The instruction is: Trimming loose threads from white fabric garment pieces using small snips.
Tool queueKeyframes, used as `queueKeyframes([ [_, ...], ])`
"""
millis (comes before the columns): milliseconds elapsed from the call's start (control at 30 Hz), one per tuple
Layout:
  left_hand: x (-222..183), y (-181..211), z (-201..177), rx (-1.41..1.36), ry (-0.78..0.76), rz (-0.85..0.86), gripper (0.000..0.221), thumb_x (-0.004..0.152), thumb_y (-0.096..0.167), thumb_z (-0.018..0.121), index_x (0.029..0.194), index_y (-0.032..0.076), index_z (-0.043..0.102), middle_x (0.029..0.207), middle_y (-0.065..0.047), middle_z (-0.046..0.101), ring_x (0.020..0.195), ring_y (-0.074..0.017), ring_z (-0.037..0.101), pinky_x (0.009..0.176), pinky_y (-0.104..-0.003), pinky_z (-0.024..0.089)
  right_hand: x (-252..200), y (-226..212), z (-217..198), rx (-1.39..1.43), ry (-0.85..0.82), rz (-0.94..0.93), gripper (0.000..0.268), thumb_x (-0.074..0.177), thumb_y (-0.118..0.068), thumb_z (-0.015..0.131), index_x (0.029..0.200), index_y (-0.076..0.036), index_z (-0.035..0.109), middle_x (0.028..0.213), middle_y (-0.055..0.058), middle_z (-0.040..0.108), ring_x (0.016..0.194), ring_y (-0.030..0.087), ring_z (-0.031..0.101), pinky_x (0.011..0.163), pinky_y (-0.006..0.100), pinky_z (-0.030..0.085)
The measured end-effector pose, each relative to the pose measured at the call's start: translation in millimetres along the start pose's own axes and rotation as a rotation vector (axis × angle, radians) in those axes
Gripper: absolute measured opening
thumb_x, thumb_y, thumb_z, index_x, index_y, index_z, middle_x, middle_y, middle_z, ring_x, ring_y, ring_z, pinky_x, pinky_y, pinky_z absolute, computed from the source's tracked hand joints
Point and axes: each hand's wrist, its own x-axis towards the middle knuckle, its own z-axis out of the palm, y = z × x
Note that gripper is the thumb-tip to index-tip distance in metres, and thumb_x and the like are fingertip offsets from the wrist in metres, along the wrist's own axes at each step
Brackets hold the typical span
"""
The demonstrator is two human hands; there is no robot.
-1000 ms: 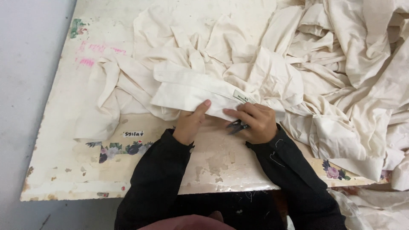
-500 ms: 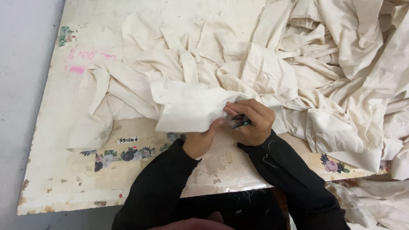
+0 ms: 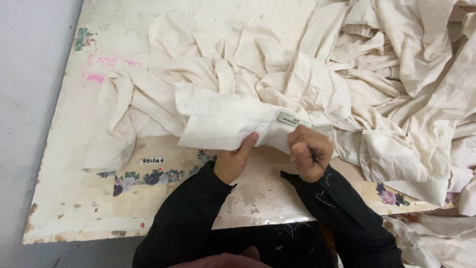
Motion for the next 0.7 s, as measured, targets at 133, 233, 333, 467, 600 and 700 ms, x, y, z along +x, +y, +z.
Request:
queueKeyframes([
  [133, 2.5, 16.0, 8.5, 0.004, 0.008, 0.021, 0.036, 0.085, 0.012, 0.052, 0.116, -0.005, 0.045, 0.108, -0.011, 0.055, 0.102, -0.0183, 0.050, 0.096, -0.041, 0.035, 15.1, 1.8, -7.1, -0.424, -0.007, -0.147, 0.016, 0.079, -0.016, 0.064, 0.069, -0.004, 0.060, 0.062, 0.008, 0.055, 0.049, 0.022, 0.048, 0.047, 0.027, 0.039],
  [233, 0.7, 16.9, 10.1, 0.067, 0.039, 0.038, 0.039, 0.086, 0.013, 0.051, 0.118, -0.008, 0.042, 0.108, -0.017, 0.054, 0.103, -0.0191, 0.048, 0.095, -0.043, 0.034, 18.6, 3.0, -2.2, -0.520, -0.020, -0.015, 0.023, 0.080, -0.012, 0.067, 0.098, -0.001, 0.059, 0.081, 0.011, 0.055, 0.051, 0.018, 0.043, 0.051, 0.029, 0.041],
  [333, 0.1, 9.9, 10.5, 0.095, 0.028, -0.002, 0.042, 0.087, 0.016, 0.050, 0.120, -0.007, 0.039, 0.112, -0.016, 0.051, 0.105, -0.0220, 0.048, 0.096, -0.044, 0.034, 8.2, 23.3, -7.6, -0.555, -0.111, 0.175, 0.020, 0.073, -0.010, 0.072, 0.084, 0.001, 0.060, 0.050, 0.011, 0.041, 0.043, 0.021, 0.039, 0.045, 0.031, 0.034],
  [467, 12.7, 29.7, -4.4, -0.110, 0.310, 0.046, 0.031, 0.087, 0.018, 0.053, 0.111, -0.002, 0.050, 0.095, -0.005, 0.053, 0.092, -0.0151, 0.049, 0.088, -0.039, 0.038, 8.0, 31.6, -14.2, -0.632, -0.127, 0.240, 0.012, 0.075, -0.013, 0.071, 0.081, -0.010, 0.061, 0.048, 0.007, 0.046, 0.044, 0.021, 0.045, 0.048, 0.028, 0.037],
  [600, 18.8, 34.9, -34.1, 0.007, 0.536, 0.139, 0.028, 0.093, 0.025, 0.040, 0.086, 0.004, 0.057, 0.077, -0.002, 0.055, 0.082, -0.0088, 0.047, 0.082, -0.030, 0.041, 9.4, 36.8, -21.2, -0.706, -0.106, 0.148, 0.011, 0.076, -0.009, 0.070, 0.079, -0.011, 0.060, 0.063, 0.006, 0.058, 0.051, 0.026, 0.053, 0.052, 0.030, 0.041],
  [700, 21.2, 5.1, -47.7, 0.138, 0.527, 0.156, 0.043, 0.095, 0.033, 0.029, 0.076, 0.005, 0.057, 0.063, -0.003, 0.049, 0.068, -0.0116, 0.050, 0.072, -0.030, 0.042, 12.9, 36.0, -23.9, -0.695, -0.121, 0.118, 0.011, 0.074, -0.006, 0.070, 0.077, -0.009, 0.060, 0.065, 0.006, 0.059, 0.055, 0.026, 0.056, 0.053, 0.030, 0.042],
])
